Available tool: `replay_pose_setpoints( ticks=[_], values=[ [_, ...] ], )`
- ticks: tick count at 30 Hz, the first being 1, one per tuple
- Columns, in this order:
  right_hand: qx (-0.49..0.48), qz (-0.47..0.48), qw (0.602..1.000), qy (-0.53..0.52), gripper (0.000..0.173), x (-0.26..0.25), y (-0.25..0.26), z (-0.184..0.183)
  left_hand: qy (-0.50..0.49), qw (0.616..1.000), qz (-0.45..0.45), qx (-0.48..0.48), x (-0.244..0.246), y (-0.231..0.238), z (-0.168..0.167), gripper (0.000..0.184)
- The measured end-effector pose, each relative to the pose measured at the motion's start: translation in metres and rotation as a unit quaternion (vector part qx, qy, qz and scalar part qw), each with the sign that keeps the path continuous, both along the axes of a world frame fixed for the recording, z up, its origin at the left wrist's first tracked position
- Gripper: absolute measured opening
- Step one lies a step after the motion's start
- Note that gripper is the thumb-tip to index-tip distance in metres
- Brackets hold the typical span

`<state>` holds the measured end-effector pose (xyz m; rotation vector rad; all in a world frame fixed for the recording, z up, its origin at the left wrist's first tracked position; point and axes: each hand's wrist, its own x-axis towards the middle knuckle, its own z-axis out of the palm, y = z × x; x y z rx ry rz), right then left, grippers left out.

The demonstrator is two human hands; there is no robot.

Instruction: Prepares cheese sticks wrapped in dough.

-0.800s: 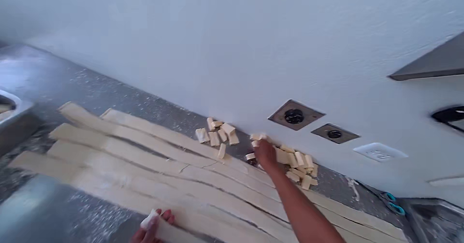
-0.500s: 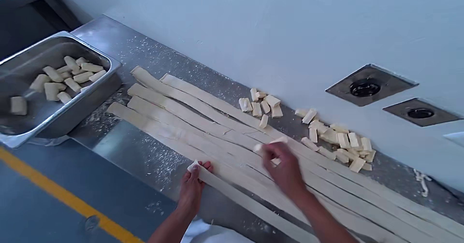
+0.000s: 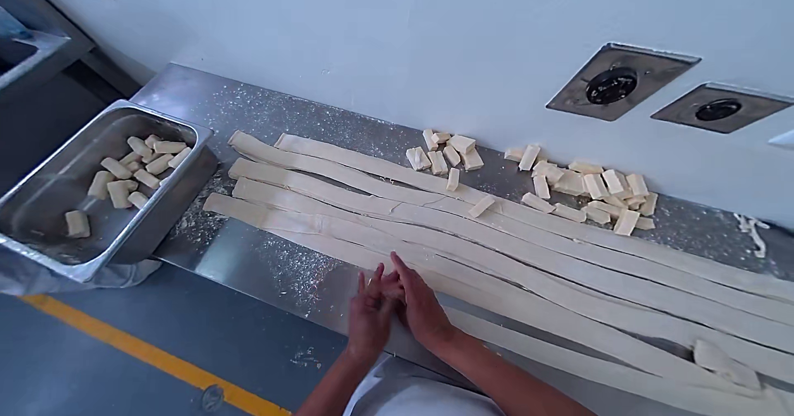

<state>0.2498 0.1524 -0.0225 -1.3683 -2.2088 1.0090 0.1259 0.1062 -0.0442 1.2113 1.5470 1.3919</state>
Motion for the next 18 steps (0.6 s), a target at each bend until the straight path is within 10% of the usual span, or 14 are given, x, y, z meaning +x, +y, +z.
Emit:
replay_pose_setpoints(
  ticks=[4,12,18],
  values=[
    [0.043,-0.029,0.999,-0.014,0.072,0.030,-0.005,-0.009,0.262,0.961,-0.069,0.056,0.011,-0.003,-0.024,0.022],
    [-0.272,0.108,0.956,0.038,0.049,0.002,0.039,0.020,0.128,0.988,0.024,0.087,-0.033,0.002,0.009,0.030],
    [-0.349,0.179,0.902,-0.178,0.043,0.029,0.064,0.045,0.362,0.932,-0.023,-0.003,-0.075,-0.009,-0.001,0.024]
  ],
)
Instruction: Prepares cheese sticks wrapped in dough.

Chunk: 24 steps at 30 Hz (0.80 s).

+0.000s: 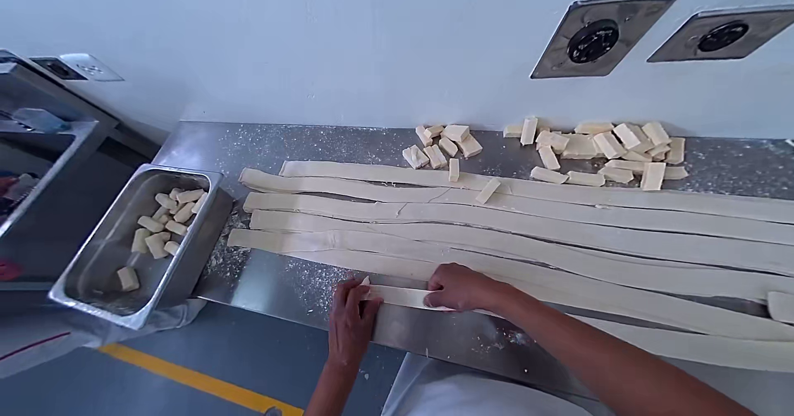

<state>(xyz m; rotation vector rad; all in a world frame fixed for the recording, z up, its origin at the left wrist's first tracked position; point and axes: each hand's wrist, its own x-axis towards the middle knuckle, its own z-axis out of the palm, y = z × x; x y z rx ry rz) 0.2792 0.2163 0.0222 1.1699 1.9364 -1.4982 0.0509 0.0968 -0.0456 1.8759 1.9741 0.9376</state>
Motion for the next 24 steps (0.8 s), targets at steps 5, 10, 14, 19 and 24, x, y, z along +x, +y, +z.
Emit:
replay_pose_setpoints(
  ticks=[5,10,14,19,24],
  values=[
    [-0.057,0.002,0.996,0.063,0.043,0.029,-0.044,0.013,0.016,0.999,-0.022,0.034,-0.008,-0.005,-0.005,0.024],
    [-0.084,-0.061,0.983,0.152,0.038,0.032,-0.077,0.005,0.039,0.997,-0.031,0.054,0.006,-0.007,-0.026,0.040],
    [-0.065,-0.037,0.987,0.141,0.040,0.033,-0.087,0.013,0.031,0.997,-0.029,0.067,0.017,-0.004,-0.021,0.031],
    [0.025,0.000,0.986,0.166,0.042,0.043,-0.092,0.006,-0.001,0.997,-0.073,0.020,0.010,-0.011,-0.012,0.034],
    [0.037,0.071,0.981,0.176,0.040,0.038,-0.099,0.009,-0.008,0.998,-0.048,0.033,0.029,-0.006,-0.015,0.029]
  ],
)
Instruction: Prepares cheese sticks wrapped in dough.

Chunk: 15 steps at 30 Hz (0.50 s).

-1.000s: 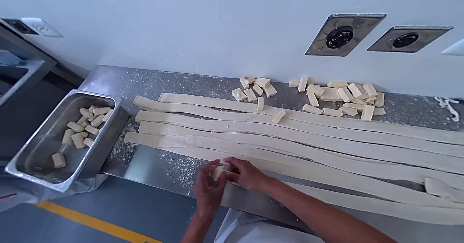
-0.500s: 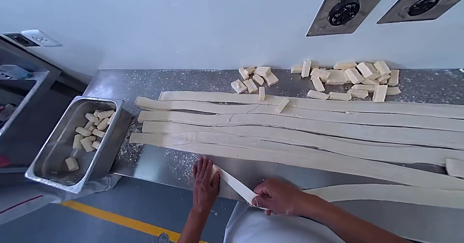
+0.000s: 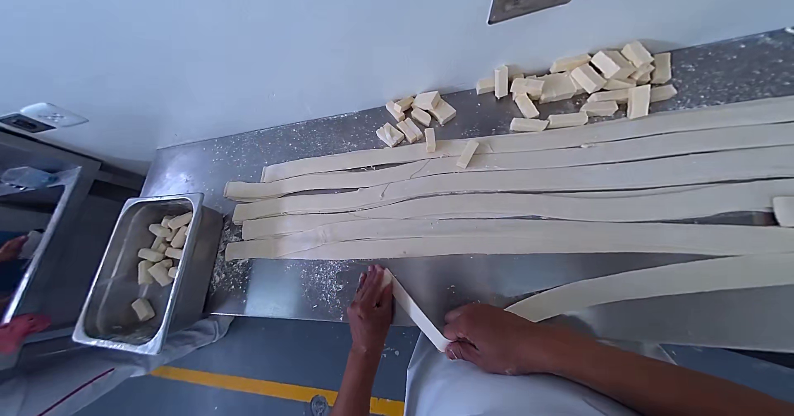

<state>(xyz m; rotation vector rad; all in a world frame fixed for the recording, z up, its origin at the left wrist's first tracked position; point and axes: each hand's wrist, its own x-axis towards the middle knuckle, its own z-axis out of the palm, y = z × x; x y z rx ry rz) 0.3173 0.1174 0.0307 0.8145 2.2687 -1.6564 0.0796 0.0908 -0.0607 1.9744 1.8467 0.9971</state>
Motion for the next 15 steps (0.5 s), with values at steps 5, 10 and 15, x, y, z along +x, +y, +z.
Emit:
replay_pose_setpoints(
  ticks=[5,10,15],
  values=[
    [0.025,0.047,0.998,0.017,0.037,-0.004,-0.001,0.002,0.033,0.998,-0.060,0.004,0.019,0.000,0.004,0.031],
    [-0.002,0.029,0.998,0.059,0.033,-0.002,-0.005,-0.007,0.003,0.999,-0.034,-0.015,0.016,0.003,0.003,0.037],
    [-0.034,0.009,0.998,0.052,0.032,0.003,-0.008,-0.010,-0.017,1.000,-0.020,0.015,0.023,0.010,-0.001,0.018]
  ],
)
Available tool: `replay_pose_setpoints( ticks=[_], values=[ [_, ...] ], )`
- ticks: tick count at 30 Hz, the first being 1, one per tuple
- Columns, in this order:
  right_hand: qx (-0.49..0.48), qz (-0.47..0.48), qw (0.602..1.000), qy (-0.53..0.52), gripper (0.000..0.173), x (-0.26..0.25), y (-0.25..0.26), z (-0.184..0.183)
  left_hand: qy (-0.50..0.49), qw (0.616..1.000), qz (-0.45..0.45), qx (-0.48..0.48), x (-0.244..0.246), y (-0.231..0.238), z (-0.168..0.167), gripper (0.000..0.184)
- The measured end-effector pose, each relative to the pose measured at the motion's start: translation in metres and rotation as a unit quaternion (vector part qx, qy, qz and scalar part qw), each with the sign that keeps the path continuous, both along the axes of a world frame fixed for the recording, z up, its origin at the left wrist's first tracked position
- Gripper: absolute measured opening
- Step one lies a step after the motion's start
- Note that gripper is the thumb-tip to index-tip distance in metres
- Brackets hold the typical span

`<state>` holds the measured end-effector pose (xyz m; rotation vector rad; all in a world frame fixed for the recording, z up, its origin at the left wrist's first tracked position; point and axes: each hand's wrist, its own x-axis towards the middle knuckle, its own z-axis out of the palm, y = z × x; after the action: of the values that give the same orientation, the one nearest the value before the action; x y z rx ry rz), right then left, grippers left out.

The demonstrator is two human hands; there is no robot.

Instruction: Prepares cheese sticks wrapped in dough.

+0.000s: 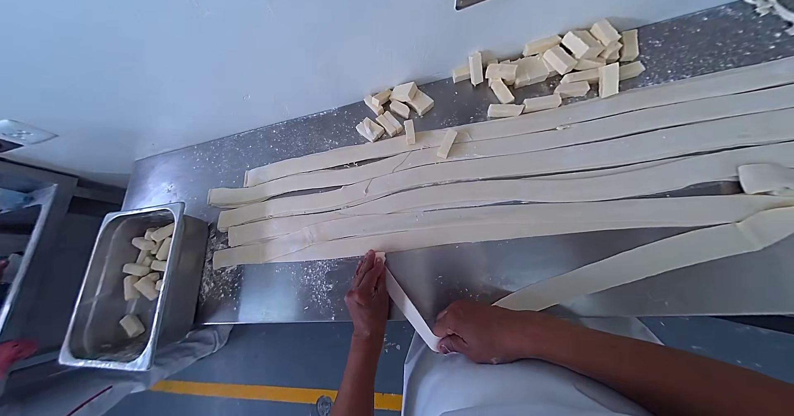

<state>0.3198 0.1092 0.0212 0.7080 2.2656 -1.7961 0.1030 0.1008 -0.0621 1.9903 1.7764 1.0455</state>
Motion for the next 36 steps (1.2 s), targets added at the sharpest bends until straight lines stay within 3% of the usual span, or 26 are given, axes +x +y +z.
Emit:
replay_pose_setpoints(
  ticks=[4,9,13,16,19,21,26,30,32,34,36],
  values=[
    [-0.009,-0.031,0.999,-0.007,0.034,0.004,0.001,-0.002,-0.008,0.995,-0.095,-0.026,0.006,-0.013,0.008,0.026],
    [-0.029,-0.050,0.998,-0.011,0.040,0.003,-0.002,-0.008,-0.012,0.998,-0.061,-0.028,0.005,-0.009,0.001,0.039],
    [-0.057,-0.091,0.994,-0.031,0.039,0.004,-0.003,-0.012,0.015,0.999,-0.036,0.002,0.013,-0.004,0.000,0.026],
    [-0.062,-0.136,0.988,-0.046,0.039,0.007,-0.002,-0.016,0.025,0.996,-0.086,0.009,0.013,-0.010,0.002,0.028],
    [-0.082,-0.146,0.984,-0.053,0.040,0.007,-0.004,-0.017,-0.002,0.997,-0.074,-0.013,0.008,-0.012,0.003,0.030],
    [-0.097,-0.152,0.982,-0.057,0.040,0.006,-0.006,-0.018,0.002,0.997,-0.071,-0.024,0.012,-0.012,-0.002,0.044],
    [-0.171,-0.197,0.963,-0.068,0.036,0.003,-0.008,-0.026,0.011,0.997,-0.070,0.004,0.022,-0.008,-0.002,0.027],
    [-0.207,-0.233,0.947,-0.073,0.033,0.005,-0.001,-0.028,-0.008,0.990,-0.141,-0.027,0.023,-0.017,0.007,0.031],
    [-0.215,-0.259,0.939,-0.069,0.036,0.007,-0.001,-0.029,-0.027,0.993,-0.111,-0.040,0.022,-0.017,0.006,0.032],
    [-0.212,-0.295,0.929,-0.068,0.039,0.010,0.001,-0.030,-0.012,0.994,-0.101,-0.045,0.027,-0.019,0.000,0.046],
    [-0.206,-0.317,0.922,-0.081,0.038,0.012,0.005,-0.029,-0.001,0.993,-0.110,-0.033,0.034,-0.018,-0.002,0.043]
  ],
)
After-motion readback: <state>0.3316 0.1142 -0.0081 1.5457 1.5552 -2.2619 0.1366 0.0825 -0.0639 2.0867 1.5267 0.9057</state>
